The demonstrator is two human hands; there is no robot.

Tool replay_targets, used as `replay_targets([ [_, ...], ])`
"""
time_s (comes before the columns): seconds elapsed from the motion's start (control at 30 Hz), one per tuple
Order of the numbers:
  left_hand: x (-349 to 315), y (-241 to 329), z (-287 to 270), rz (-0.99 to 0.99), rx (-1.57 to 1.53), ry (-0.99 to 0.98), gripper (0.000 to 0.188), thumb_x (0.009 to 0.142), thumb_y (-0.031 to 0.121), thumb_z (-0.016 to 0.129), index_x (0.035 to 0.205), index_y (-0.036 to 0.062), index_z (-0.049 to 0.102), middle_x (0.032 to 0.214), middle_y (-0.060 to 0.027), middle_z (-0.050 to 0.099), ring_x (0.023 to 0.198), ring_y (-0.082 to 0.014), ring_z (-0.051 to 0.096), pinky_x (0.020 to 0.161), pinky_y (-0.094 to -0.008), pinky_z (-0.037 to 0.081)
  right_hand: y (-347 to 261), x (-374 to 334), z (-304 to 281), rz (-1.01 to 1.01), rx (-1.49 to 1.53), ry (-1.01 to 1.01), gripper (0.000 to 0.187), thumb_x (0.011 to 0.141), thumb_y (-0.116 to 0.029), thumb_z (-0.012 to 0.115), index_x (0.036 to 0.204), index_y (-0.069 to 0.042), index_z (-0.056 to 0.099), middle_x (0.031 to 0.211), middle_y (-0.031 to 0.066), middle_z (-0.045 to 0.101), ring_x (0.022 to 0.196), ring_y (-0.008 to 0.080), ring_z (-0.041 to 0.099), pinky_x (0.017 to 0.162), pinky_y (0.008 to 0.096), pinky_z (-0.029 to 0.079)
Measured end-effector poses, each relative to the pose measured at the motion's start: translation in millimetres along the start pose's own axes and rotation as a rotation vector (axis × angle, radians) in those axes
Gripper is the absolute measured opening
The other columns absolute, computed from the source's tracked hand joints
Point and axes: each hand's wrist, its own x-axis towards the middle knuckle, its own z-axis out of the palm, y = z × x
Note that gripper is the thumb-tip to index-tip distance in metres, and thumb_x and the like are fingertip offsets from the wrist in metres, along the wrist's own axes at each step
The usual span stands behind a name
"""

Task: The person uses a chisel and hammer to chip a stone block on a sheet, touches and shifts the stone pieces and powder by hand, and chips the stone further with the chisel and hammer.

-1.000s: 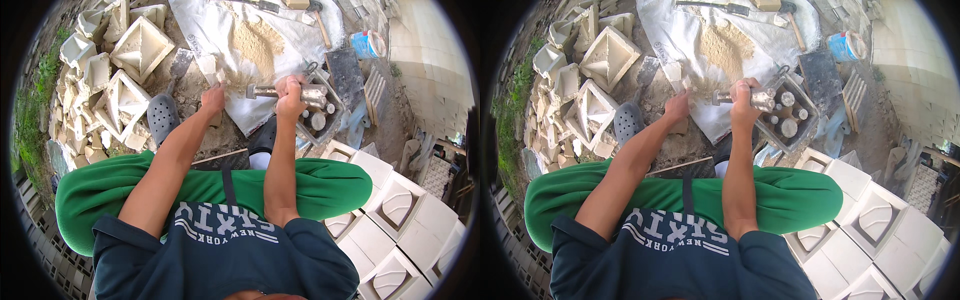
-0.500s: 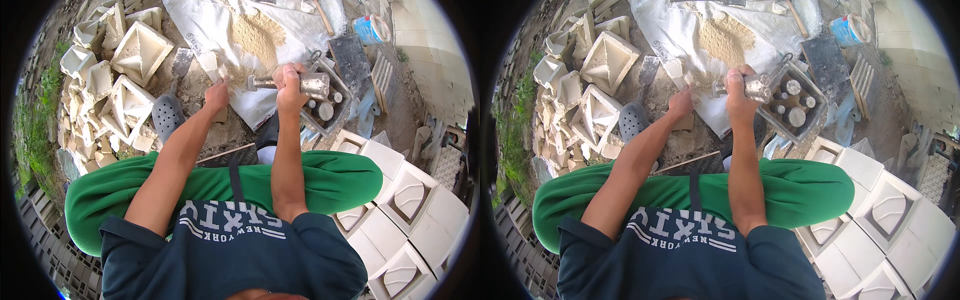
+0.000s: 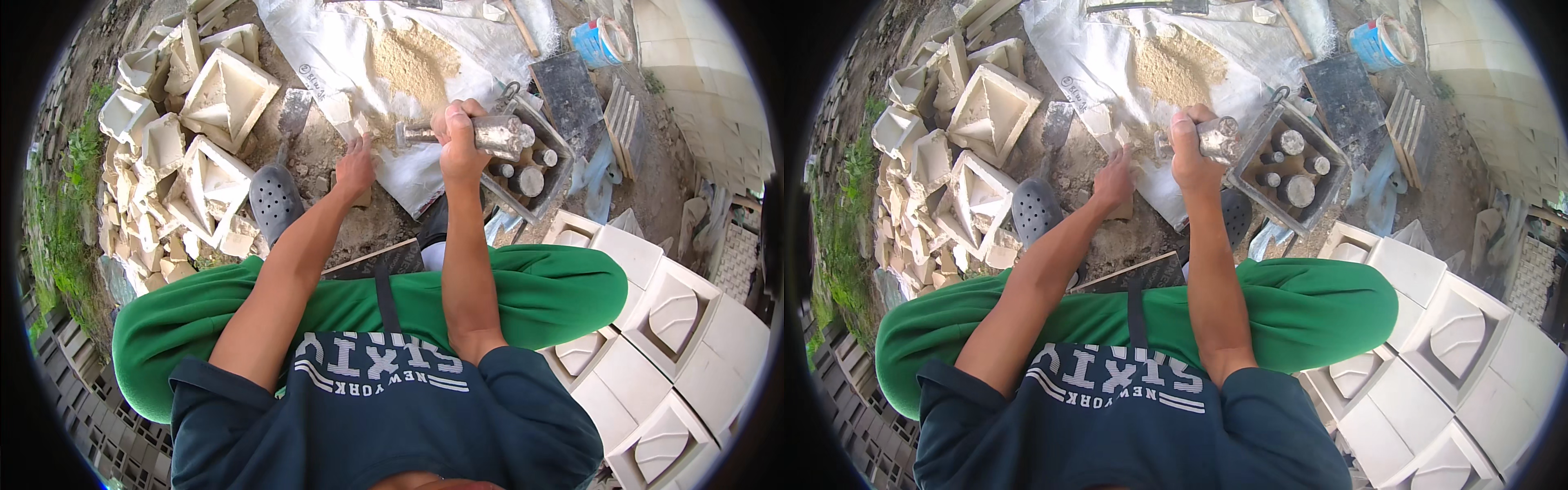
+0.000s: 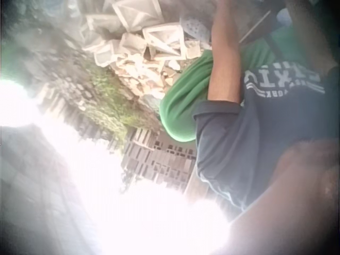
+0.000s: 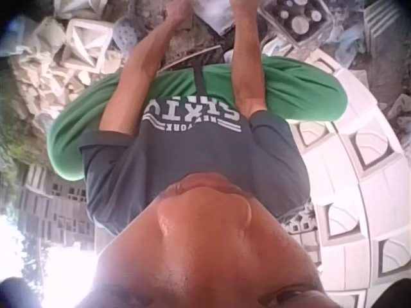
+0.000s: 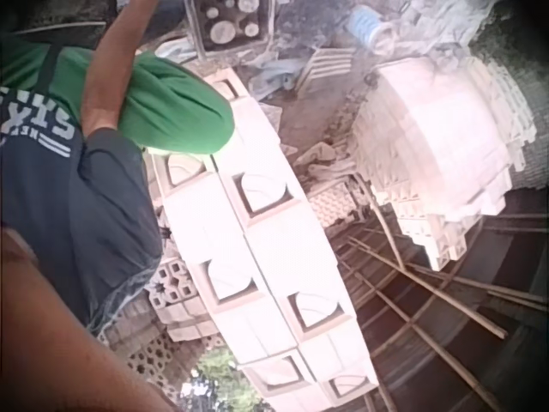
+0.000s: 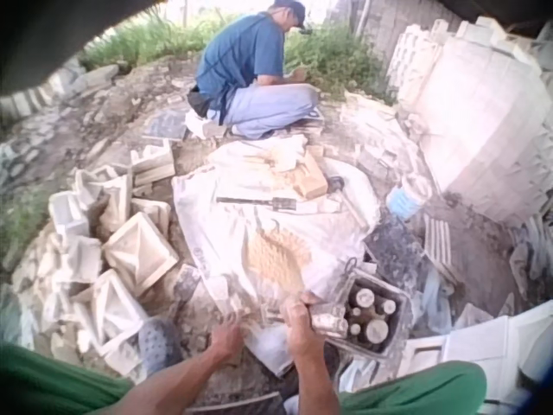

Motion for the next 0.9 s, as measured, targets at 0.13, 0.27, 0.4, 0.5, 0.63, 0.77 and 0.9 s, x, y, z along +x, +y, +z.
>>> replay_targets([
  [0.13, -1.6, 16.0, -16.5, -0.022, -0.068, -0.064, 0.063, 0.082, 0.023, 0.057, 0.137, 0.0061, 0.030, 0.135, -0.0176, 0.040, 0.122, -0.0282, 0.044, 0.088, -0.0418, 0.046, 63.8, -2.6, -7.1, -0.026, -0.067, 0.065, 0.027, 0.082, -0.007, 0.053, 0.057, -0.007, 0.042, 0.052, -0.0056, 0.038, 0.049, 0.0030, 0.034, 0.045, 0.0231, 0.026],
  [0.27, 11.5, 16.5, -27.5, -0.124, -0.074, 0.001, 0.063, 0.080, 0.021, 0.062, 0.134, 0.0089, 0.033, 0.127, -0.0177, 0.044, 0.113, -0.0311, 0.049, 0.084, -0.0405, 0.048, 54.8, 3.2, -7.9, 0.085, -0.017, 0.089, 0.027, 0.080, -0.007, 0.055, 0.056, -0.005, 0.043, 0.053, -0.0056, 0.040, 0.049, 0.0031, 0.036, 0.044, 0.0233, 0.028],
  [0.4, 39.2, -8.9, -26.0, 0.122, 0.137, 0.088, 0.056, 0.078, 0.025, 0.066, 0.127, 0.0147, 0.041, 0.118, -0.0135, 0.046, 0.106, -0.0327, 0.052, 0.081, -0.0437, 0.048, 19.3, -4.7, -1.1, -0.023, -0.028, 0.054, 0.022, 0.081, -0.006, 0.048, 0.062, -0.007, 0.037, 0.052, -0.0019, 0.036, 0.047, 0.0070, 0.031, 0.045, 0.0244, 0.026],
  [0.5, 44.1, -15.7, -23.9, 0.240, 0.215, 0.123, 0.053, 0.077, 0.024, 0.067, 0.124, 0.0157, 0.045, 0.118, -0.0116, 0.046, 0.104, -0.0299, 0.053, 0.079, -0.0418, 0.049, 23.1, -1.7, -4.9, 0.013, -0.021, 0.046, 0.022, 0.079, -0.006, 0.052, 0.059, -0.006, 0.042, 0.053, -0.0036, 0.039, 0.048, 0.0053, 0.033, 0.045, 0.0241, 0.027],
  [0.63, 56.7, -15.7, -23.6, 0.416, 0.364, 0.033, 0.046, 0.077, 0.016, 0.063, 0.121, 0.0157, 0.051, 0.126, -0.0107, 0.046, 0.107, -0.0268, 0.054, 0.077, -0.0397, 0.049, 57.6, 9.2, -8.2, 0.079, 0.017, 0.099, 0.022, 0.079, -0.005, 0.054, 0.059, -0.006, 0.046, 0.055, -0.0060, 0.041, 0.049, 0.0035, 0.036, 0.045, 0.0222, 0.028],
  [0.77, 66.8, -15.7, -26.2, 0.446, 0.442, -0.096, 0.041, 0.076, 0.009, 0.058, 0.116, 0.0184, 0.057, 0.128, -0.0087, 0.047, 0.108, -0.0245, 0.054, 0.078, -0.0393, 0.050, 47.2, 15.1, -13.8, 0.104, 0.178, 0.136, 0.018, 0.080, -0.003, 0.051, 0.063, -0.005, 0.047, 0.055, -0.0036, 0.040, 0.047, 0.0053, 0.037, 0.044, 0.0222, 0.028],
  [0.9, 73.2, -19.3, -37.8, 0.508, 0.459, -0.096, 0.041, 0.074, 0.003, 0.056, 0.109, 0.0240, 0.062, 0.125, -0.0054, 0.050, 0.106, -0.0216, 0.055, 0.078, -0.0377, 0.050, 16.1, 11.4, -16.7, 0.071, 0.187, 0.175, 0.022, 0.078, -0.003, 0.048, 0.059, -0.007, 0.037, 0.050, -0.0012, 0.034, 0.043, 0.0076, 0.029, 0.043, 0.0249, 0.025],
])
